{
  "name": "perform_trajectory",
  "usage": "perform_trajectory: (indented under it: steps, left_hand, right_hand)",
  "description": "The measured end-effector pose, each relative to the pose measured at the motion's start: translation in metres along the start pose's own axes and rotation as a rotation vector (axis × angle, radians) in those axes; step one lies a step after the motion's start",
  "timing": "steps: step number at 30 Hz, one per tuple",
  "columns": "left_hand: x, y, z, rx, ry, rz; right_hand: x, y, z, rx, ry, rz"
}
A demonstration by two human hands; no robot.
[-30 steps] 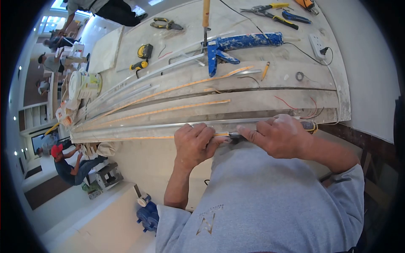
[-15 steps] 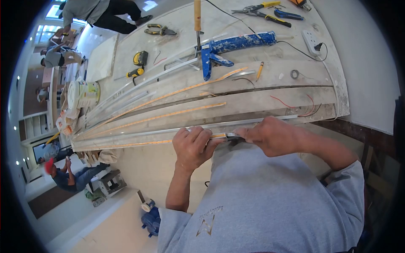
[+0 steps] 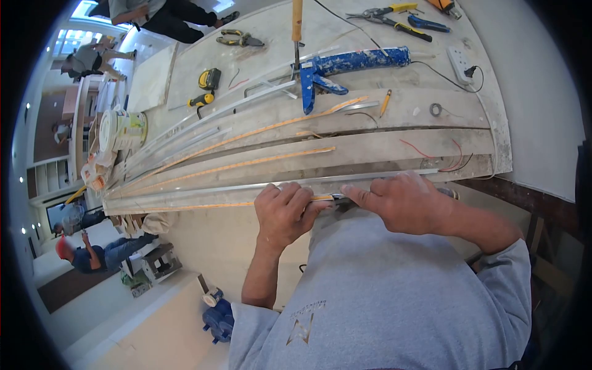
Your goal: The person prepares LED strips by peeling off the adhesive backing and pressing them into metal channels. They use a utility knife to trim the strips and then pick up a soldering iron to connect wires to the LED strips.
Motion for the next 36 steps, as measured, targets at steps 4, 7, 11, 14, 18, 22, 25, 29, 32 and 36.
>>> perform_trajectory:
  steps: [4,7,11,14,18,22,25,29,32,36]
  left_hand:
    - [0.002,-0.001,-0.003,-0.002,0.040,-0.014]
    - [0.002,0.001,-0.005,-0.050,0.023,-0.010]
    - [0.003,0.000,-0.005,-0.042,0.036,-0.013]
    - [0.002,0.000,-0.003,-0.049,0.047,-0.009]
    - [0.002,-0.002,-0.006,-0.038,0.057,0.000]
    - [0.001,-0.001,-0.008,0.002,0.081,-0.005]
    - [0.001,-0.003,-0.014,0.016,0.033,-0.011]
    - [0.002,-0.005,-0.021,0.018,0.005,0.008]
    - [0.002,-0.009,-0.025,0.041,-0.017,0.027]
    - [0.004,-0.012,-0.029,0.048,-0.057,0.052]
  right_hand:
    - [-0.005,-0.003,0.011,-0.142,-0.219,-0.081]
    - [-0.006,-0.005,0.016,-0.126,-0.252,-0.112]
    - [-0.002,-0.001,0.009,-0.118,-0.222,-0.109]
    - [0.006,-0.005,0.003,-0.048,-0.087,-0.101]
    - [0.009,-0.003,-0.006,-0.007,-0.031,-0.084]
    - [0.002,0.007,-0.015,-0.171,-0.154,-0.106]
    - [-0.004,0.012,-0.012,-0.230,-0.187,-0.108]
    - [-0.014,0.010,0.005,-0.174,-0.342,-0.195]
    - [-0.019,0.003,0.014,-0.090,-0.368,-0.214]
    - [-0.024,0.017,0.001,-0.130,-0.394,-0.184]
Point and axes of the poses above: each hand's wrist, its own x-axis away from the middle knuckle, its own z-axis out of the back of the hand, y = z × x, the point moved 4 cm from there along -x, towards the middle knuckle, and after that the axes turned 4 degrees about -y, right-handed, at the moved point
